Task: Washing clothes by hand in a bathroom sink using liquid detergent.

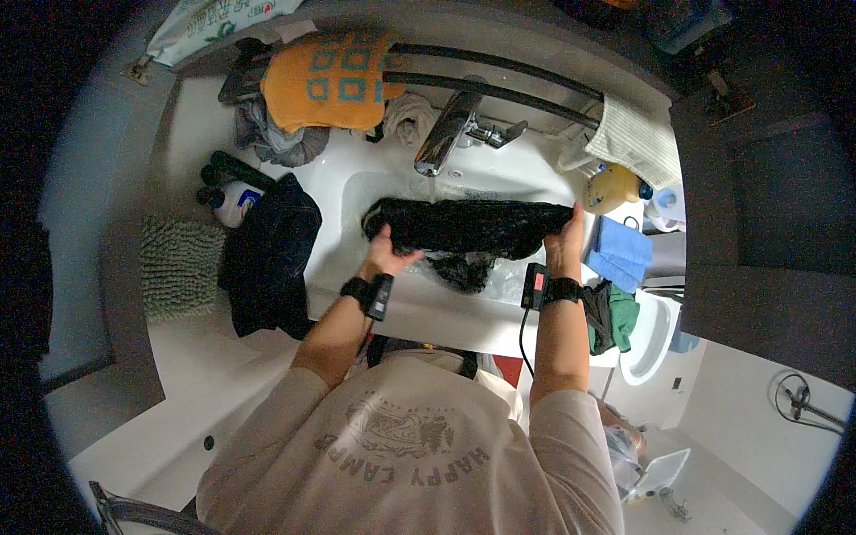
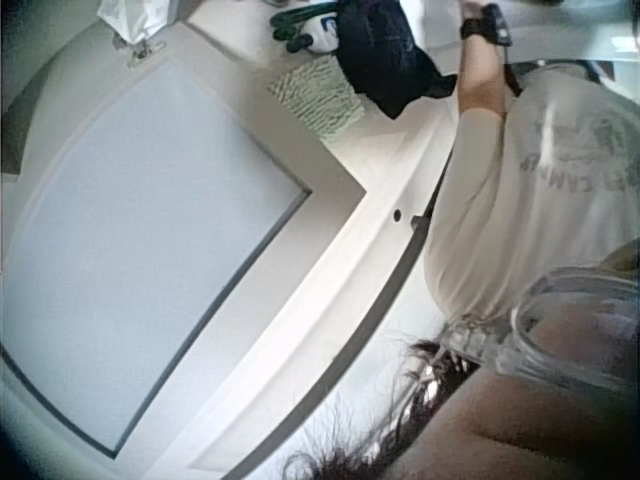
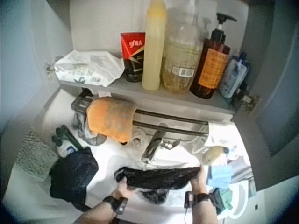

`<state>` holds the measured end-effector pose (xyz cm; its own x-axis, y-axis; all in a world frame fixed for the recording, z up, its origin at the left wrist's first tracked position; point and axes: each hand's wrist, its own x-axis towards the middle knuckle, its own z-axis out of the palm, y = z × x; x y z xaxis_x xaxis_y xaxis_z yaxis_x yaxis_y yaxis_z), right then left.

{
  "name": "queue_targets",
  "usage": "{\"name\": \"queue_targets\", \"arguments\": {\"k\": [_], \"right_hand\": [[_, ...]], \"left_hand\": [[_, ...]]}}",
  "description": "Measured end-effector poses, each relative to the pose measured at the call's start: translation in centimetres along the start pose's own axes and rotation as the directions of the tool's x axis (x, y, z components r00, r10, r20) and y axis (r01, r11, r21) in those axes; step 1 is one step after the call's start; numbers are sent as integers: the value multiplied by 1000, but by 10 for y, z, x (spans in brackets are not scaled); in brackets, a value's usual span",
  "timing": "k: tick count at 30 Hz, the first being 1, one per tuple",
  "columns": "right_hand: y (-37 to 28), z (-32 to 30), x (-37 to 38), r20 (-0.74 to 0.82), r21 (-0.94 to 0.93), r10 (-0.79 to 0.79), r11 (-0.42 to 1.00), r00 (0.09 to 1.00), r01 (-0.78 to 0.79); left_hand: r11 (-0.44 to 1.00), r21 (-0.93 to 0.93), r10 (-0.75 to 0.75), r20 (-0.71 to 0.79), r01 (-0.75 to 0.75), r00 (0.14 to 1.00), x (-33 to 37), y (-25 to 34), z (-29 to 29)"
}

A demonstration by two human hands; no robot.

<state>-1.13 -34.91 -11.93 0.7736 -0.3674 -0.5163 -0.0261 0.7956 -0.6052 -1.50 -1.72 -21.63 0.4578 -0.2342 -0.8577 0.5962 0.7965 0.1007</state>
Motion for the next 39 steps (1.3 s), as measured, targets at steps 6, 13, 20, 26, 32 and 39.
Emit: {"name": "queue_targets", "arguments": {"k": [6,13,20,26,32,39], "right_hand": [[-7,-39,4,54,-95,-156,982,986,160],[-15,-44,-12,-15,-560,-556,693,831,454],[33,-60,0,375,-918,-260,-234,890,319],[133,-25,-29,412,-743,70,-551,908,380],[128,-18,-43,415,-851,144,-290,899,439],[148,50,-94,415,-861,-105,277,904,427]], "left_hand": [[470,730,541,206,-496,815,-100,62,100],[242,639,699,407,-730,588,-119,98,97],[-588,777,713,629,-225,310,-100,46,58],[642,750,-253,8,161,968,-77,-57,56],[897,409,-207,54,168,977,-43,-71,46],[949,316,-138,376,13,916,-49,-69,54]]}}
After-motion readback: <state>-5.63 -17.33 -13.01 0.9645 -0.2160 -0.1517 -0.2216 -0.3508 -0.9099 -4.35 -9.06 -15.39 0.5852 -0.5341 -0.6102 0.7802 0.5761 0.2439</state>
